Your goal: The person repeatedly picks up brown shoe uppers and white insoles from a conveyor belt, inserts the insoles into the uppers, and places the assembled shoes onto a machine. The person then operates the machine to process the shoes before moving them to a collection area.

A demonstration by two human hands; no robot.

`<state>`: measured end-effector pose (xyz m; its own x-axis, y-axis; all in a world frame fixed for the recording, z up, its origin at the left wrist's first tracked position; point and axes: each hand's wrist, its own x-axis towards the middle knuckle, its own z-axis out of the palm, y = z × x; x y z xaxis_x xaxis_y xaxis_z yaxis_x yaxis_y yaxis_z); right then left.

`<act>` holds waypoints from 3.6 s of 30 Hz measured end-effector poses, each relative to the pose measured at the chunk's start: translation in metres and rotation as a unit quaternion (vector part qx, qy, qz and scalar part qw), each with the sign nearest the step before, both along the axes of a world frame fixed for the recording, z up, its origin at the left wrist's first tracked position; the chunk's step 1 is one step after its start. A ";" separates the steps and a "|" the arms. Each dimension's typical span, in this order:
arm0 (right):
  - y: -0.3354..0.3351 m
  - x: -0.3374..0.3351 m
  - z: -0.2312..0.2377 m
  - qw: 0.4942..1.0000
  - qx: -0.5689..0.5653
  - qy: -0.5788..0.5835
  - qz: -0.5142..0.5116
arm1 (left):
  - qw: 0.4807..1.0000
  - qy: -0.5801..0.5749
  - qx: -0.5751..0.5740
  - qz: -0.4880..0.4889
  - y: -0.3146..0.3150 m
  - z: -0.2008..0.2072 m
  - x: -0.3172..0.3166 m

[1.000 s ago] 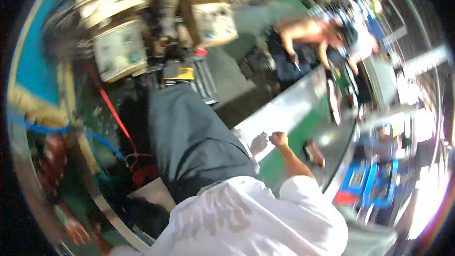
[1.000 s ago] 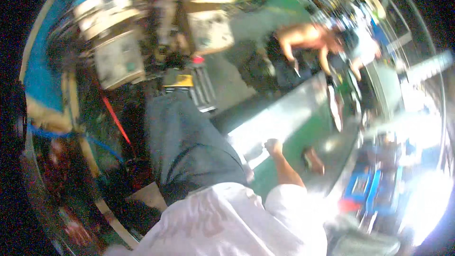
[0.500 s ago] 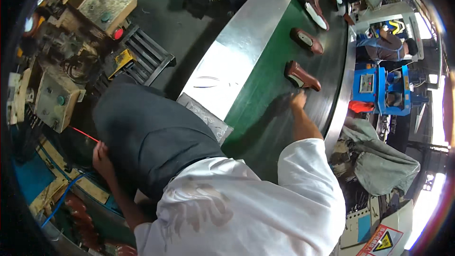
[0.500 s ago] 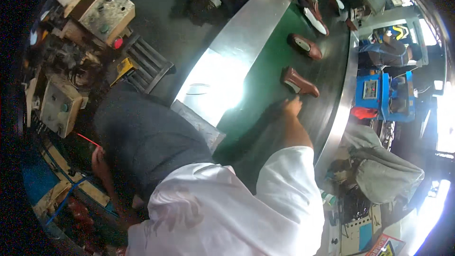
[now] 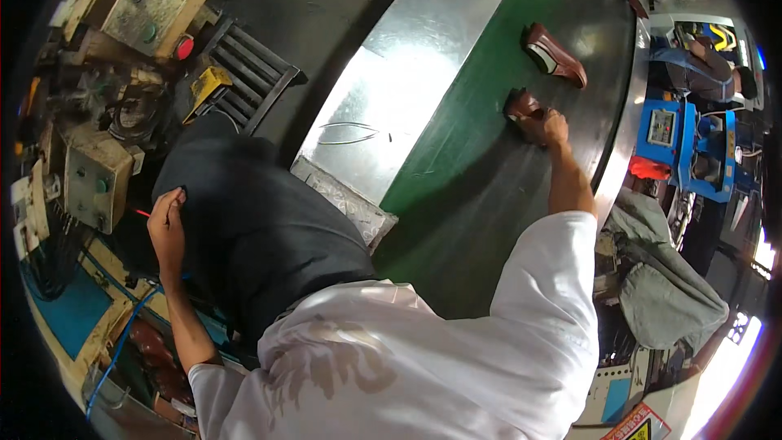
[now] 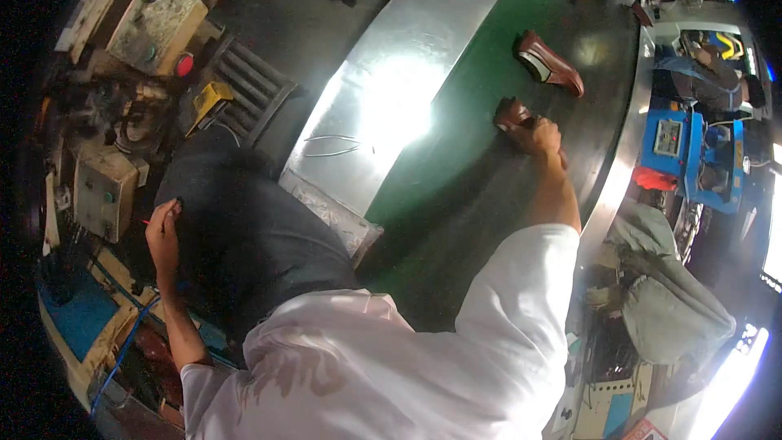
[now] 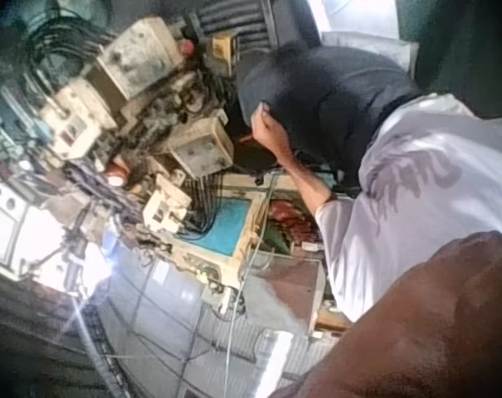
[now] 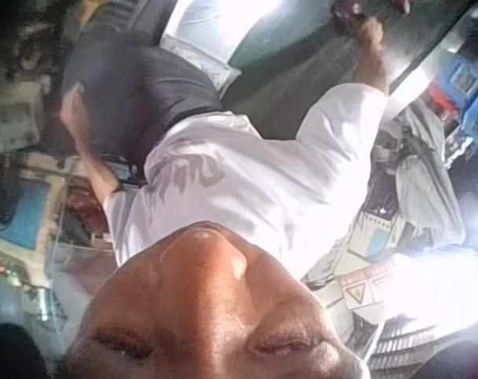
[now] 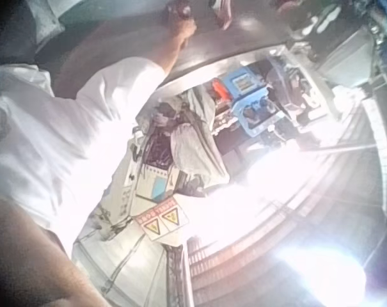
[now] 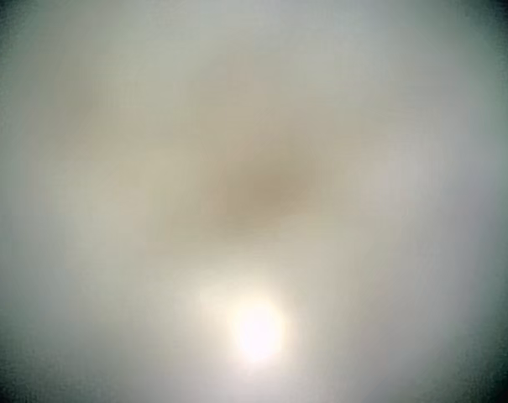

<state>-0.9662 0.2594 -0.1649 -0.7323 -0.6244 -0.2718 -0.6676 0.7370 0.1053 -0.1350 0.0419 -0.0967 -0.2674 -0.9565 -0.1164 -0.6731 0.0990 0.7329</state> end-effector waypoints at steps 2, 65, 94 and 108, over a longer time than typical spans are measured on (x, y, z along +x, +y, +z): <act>0.024 0.008 -0.003 0.998 -0.022 -0.048 -0.021 | 1.000 0.013 -0.010 -0.021 -0.012 -0.007 -0.011; -0.183 0.636 0.055 0.562 -0.328 -0.473 0.594 | 0.919 0.379 -0.014 0.106 0.093 0.108 0.049; -0.188 0.649 0.084 0.662 -0.206 -0.356 0.626 | 0.873 0.415 0.027 0.254 0.081 0.079 0.066; -0.189 0.684 0.118 0.540 -0.114 -0.276 0.787 | 0.835 0.314 0.104 0.440 0.067 -0.016 0.123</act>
